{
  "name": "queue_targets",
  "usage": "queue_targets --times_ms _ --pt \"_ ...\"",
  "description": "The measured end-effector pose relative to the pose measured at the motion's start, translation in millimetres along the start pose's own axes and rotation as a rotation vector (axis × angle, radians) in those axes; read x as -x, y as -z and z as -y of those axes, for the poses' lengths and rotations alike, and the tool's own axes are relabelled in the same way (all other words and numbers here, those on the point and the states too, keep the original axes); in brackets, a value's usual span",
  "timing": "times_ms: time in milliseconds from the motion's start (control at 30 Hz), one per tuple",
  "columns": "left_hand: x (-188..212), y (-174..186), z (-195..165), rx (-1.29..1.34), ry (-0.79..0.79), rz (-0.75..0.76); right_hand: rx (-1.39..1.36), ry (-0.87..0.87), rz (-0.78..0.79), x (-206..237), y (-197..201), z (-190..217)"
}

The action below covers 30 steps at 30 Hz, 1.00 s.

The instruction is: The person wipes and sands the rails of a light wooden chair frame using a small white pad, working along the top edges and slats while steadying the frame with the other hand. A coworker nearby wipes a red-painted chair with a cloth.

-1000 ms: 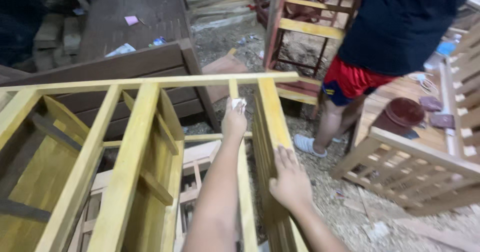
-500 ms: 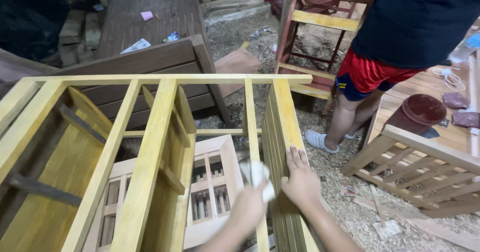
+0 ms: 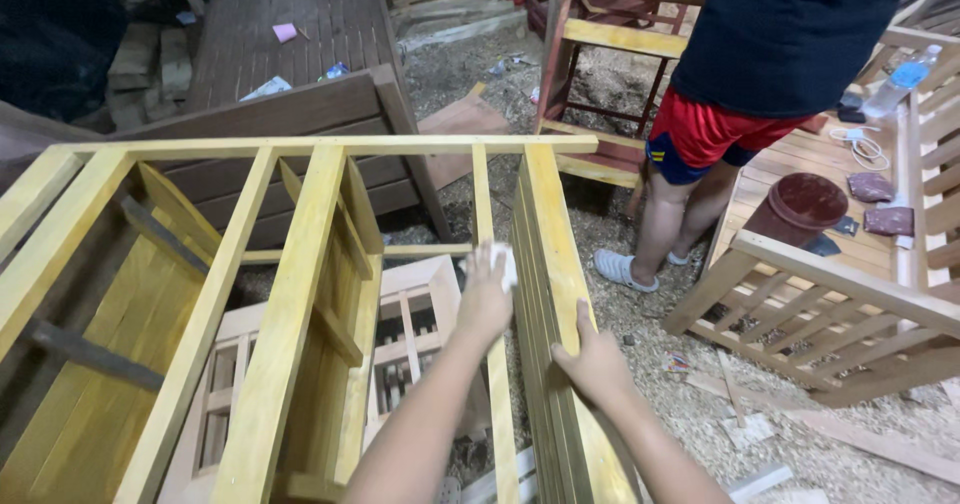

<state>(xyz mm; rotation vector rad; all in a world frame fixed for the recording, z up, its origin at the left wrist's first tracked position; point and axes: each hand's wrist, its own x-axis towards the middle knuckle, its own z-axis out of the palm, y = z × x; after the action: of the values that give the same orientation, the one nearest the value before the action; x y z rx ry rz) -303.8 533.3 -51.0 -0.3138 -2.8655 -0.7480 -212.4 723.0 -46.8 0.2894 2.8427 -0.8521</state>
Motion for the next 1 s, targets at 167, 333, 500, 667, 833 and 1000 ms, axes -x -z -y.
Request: queue_targets --times_ms 167,333,500,667,833,1000 --pt "113 39 -21 0.104 0.019 0.196 -0.064 0.143 -0.037 -2 8 23" --pt "125 63 -8 0.063 -0.010 0.155 0.066 0.084 0.031 2 11 45" --pt "35 57 -2 0.034 0.012 -0.030 0.133 0.144 -0.103 22 17 47" --pt "59 62 -17 0.276 0.376 0.191 0.100 0.079 -0.038 37 14 42" --pt "190 63 -33 0.141 0.128 0.306 0.100 0.085 -0.040 31 11 46" --pt "129 54 -28 0.144 0.054 0.042 0.185 0.083 -0.021 30 11 48"
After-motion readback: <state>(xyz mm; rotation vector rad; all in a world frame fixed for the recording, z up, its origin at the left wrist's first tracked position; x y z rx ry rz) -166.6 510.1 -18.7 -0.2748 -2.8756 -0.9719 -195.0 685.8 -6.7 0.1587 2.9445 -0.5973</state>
